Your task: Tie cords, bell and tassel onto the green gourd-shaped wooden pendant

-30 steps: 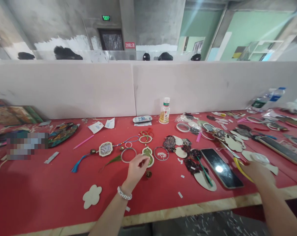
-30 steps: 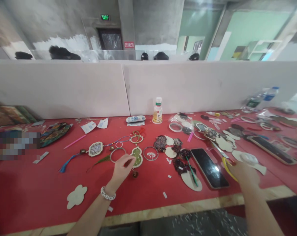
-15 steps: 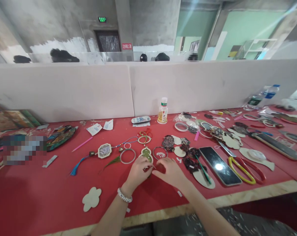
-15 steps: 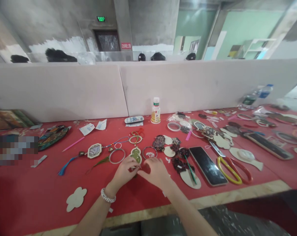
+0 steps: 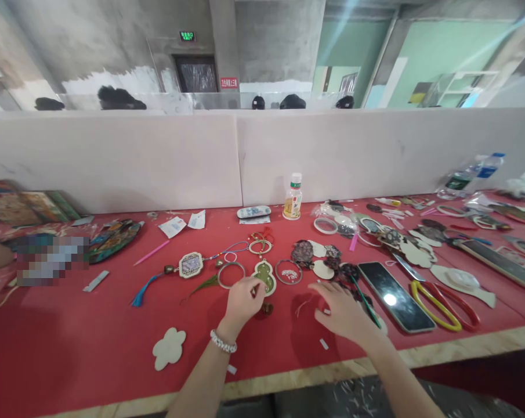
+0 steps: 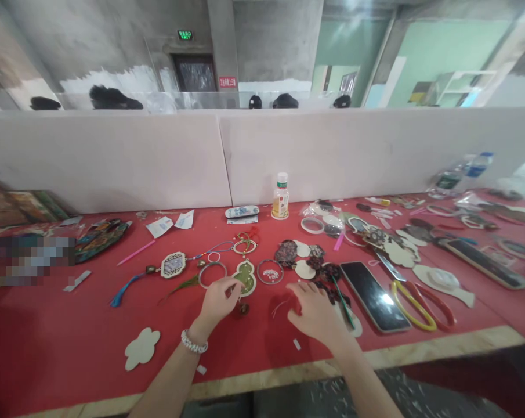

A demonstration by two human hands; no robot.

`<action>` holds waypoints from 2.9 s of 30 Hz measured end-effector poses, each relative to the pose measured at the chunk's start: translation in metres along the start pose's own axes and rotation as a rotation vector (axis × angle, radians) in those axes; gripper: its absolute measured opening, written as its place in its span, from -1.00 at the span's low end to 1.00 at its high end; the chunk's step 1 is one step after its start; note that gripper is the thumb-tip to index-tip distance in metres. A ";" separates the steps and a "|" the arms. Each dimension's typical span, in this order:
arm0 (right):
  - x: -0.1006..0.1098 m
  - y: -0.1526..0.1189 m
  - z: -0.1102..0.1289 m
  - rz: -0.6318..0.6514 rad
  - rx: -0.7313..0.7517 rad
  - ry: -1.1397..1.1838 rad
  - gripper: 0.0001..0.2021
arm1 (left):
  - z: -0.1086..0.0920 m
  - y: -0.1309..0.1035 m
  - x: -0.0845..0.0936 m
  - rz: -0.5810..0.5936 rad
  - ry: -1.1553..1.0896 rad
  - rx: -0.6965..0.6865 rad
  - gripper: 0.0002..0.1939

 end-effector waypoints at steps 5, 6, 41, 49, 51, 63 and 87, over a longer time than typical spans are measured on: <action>0.018 -0.008 0.028 -0.117 0.102 0.039 -0.61 | 0.004 -0.003 -0.008 0.077 0.052 0.034 -0.72; 0.012 -0.009 0.045 -0.072 0.177 0.061 -0.63 | 0.004 -0.003 -0.008 0.079 0.059 0.033 -0.72; -0.045 0.062 0.067 0.043 0.320 0.827 -0.93 | 0.034 -0.004 -0.037 -0.010 -0.677 0.389 -0.77; -0.035 0.060 0.060 -0.133 0.258 0.822 -0.91 | 0.030 0.000 -0.035 -0.032 -0.709 0.324 -0.76; -0.035 0.060 0.058 -0.141 0.249 0.819 -0.90 | 0.028 0.001 -0.035 -0.007 -0.664 0.294 -0.74; -0.040 0.063 0.057 -0.146 0.277 0.731 -0.87 | 0.017 0.004 -0.020 -0.061 -0.417 0.153 -0.85; -0.036 0.061 0.064 -0.119 0.329 0.757 -0.83 | 0.019 0.003 -0.025 -0.026 -0.394 0.152 -0.91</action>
Point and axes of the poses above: each hand's wrist, its own y-axis towards the middle knuckle, its own x-axis out of the back of the hand, z = x × y, the point moved 8 cm from there along y, towards the middle knuckle, and after that the axes turned 8 degrees about -x, right-handed, at the moved point
